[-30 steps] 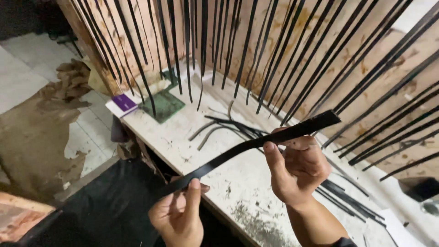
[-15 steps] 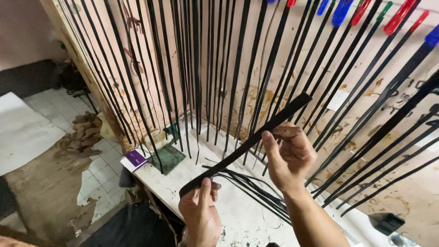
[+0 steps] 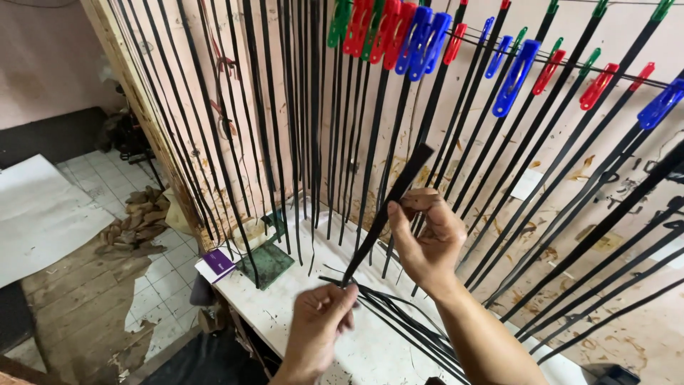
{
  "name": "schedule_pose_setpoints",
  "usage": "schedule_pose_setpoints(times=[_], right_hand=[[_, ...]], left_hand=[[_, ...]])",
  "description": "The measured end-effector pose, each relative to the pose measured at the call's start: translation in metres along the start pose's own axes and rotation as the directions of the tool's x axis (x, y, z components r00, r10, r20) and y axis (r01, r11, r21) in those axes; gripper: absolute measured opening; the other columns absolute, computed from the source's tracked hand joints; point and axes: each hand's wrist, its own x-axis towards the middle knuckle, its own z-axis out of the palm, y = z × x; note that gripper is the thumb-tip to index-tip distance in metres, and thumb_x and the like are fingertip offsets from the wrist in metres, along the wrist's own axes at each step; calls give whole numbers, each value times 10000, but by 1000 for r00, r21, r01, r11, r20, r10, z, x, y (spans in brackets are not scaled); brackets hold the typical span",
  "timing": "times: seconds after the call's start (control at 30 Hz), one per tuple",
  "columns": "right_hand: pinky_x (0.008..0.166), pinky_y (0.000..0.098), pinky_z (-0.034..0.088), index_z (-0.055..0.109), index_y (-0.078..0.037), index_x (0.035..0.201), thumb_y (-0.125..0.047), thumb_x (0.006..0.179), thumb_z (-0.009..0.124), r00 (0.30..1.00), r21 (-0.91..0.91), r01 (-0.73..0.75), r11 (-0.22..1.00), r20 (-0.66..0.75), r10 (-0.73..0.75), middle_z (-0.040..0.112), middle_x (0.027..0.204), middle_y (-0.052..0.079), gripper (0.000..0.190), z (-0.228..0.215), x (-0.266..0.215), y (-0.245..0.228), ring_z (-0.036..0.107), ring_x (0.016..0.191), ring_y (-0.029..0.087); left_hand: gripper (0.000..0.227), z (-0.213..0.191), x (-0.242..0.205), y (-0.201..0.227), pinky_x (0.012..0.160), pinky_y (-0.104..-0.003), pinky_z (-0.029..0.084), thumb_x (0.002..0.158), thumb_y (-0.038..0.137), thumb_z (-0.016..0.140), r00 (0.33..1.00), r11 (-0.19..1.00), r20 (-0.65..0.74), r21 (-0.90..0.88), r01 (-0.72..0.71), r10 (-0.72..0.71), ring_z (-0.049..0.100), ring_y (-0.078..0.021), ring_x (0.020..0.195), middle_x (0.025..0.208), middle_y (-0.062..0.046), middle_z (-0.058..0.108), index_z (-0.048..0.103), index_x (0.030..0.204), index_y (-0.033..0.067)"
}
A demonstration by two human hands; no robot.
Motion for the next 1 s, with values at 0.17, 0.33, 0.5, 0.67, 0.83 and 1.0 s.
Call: schedule_pose_setpoints(times=[0.17,0.33,0.5,0.67,0.83,1.0], right_hand=[[506,269,488,611,-3,839,78,896,705,995,-140,75,987,-47,-82,632,755,116,136,28,1,13,588,580,194],[482,300,489,629,11,737,104,807,792,980,-213,167,963,-72,-186,658,693,130,200,41,12,20,620,536,254],[489,296,478,603,-23,735,107,808,751,979,-316,185,931,-23,-202,635,696,87,210,44,26,28,600,542,227],[518,332,494,648,-14,798,124,873,718,962,-361,273,892,77,-263,664,733,133,172,7,64,77,625,575,269],[603,378,525,676,-26,906,59,928,776,841,-527,523,670,194,-505,643,799,130,133,-7,140,143,659,665,336],[608,393,533,657,-48,990,-15,959,764,862,-548,507,665,331,-384,675,816,118,116,27,228,198,679,694,329]], left_hand=[[123,32,52,94,459,-221,453,909,147,760,613,474,127,520,-711,779,572,-116,526,663,-47,673,698,834,72],[236,57,100,135,569,-300,544,820,138,877,303,138,182,601,-787,935,662,-211,635,764,-122,728,714,940,16],[98,59,127,137,576,-314,548,862,140,808,355,113,200,715,-690,913,685,-205,616,703,-50,731,751,841,63],[21,55,160,138,548,-254,526,886,32,755,515,320,159,622,-715,842,658,-192,612,729,-105,728,760,873,16],[74,47,221,126,524,-254,501,889,62,764,636,510,76,529,-678,768,681,-175,674,779,-122,749,772,924,-3],[99,34,279,128,506,-213,482,916,117,770,697,600,97,432,-673,711,645,-108,661,763,-78,740,780,959,27]])
